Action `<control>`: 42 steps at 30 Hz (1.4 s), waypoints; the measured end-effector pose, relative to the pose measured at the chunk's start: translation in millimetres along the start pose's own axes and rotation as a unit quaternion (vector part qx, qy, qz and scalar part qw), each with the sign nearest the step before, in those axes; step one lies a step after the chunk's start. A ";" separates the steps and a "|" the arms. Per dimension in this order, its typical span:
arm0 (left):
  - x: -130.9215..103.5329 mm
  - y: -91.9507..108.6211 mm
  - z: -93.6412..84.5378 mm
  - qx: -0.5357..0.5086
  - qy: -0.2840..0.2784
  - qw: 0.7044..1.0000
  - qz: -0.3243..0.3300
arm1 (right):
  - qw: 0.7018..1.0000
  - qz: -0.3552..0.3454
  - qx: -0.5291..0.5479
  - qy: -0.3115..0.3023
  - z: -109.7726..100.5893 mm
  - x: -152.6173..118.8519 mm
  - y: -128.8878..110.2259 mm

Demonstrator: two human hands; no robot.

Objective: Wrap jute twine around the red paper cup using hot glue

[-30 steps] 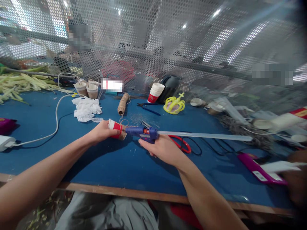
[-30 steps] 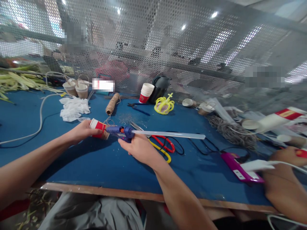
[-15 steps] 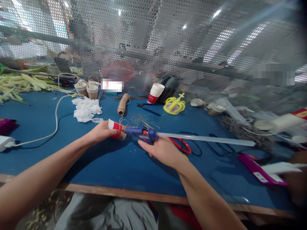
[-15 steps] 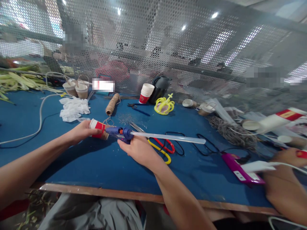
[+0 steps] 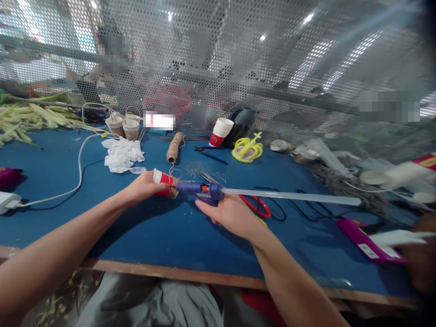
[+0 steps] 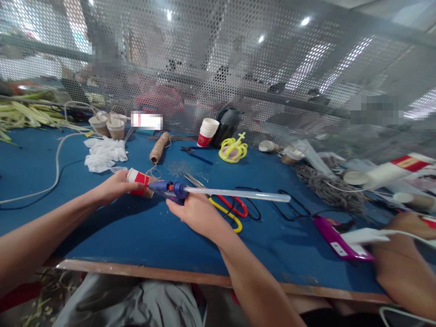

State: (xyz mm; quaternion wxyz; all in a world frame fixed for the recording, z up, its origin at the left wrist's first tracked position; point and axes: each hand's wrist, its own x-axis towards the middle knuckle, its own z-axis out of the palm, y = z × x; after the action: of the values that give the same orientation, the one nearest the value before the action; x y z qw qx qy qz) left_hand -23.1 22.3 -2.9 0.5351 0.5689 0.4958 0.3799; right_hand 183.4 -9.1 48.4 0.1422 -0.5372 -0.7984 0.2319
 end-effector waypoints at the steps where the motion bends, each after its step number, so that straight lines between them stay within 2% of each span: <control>1: -0.1 0.2 -0.1 0.000 0.000 1.000 -0.001 | 1.000 -0.001 0.000 -0.004 -0.6 -0.3 -0.6; 7: 0.0 -1.0 -0.5 -0.009 -0.004 1.000 0.007 | 1.000 -0.011 -0.027 0.011 0.0 0.1 0.3; 21: -1.8 1.5 0.1 0.015 0.002 1.000 0.015 | 0.999 -0.013 -0.032 -0.005 0.0 -1.5 2.4; 33: -0.8 -3.7 -0.6 0.070 -0.002 0.997 0.037 | 0.998 0.012 0.063 0.015 -3.5 6.9 3.1; 42: 0.2 -7.0 -0.9 0.105 -0.015 0.993 0.054 | 0.995 0.023 0.093 -0.005 -4.0 9.3 9.0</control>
State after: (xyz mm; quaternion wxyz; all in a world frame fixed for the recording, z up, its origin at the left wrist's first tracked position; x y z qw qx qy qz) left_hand -25.0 22.3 -9.7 0.4586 0.6534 0.4931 0.3457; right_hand 188.9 3.2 46.9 0.1823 -0.5387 -0.7615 0.3110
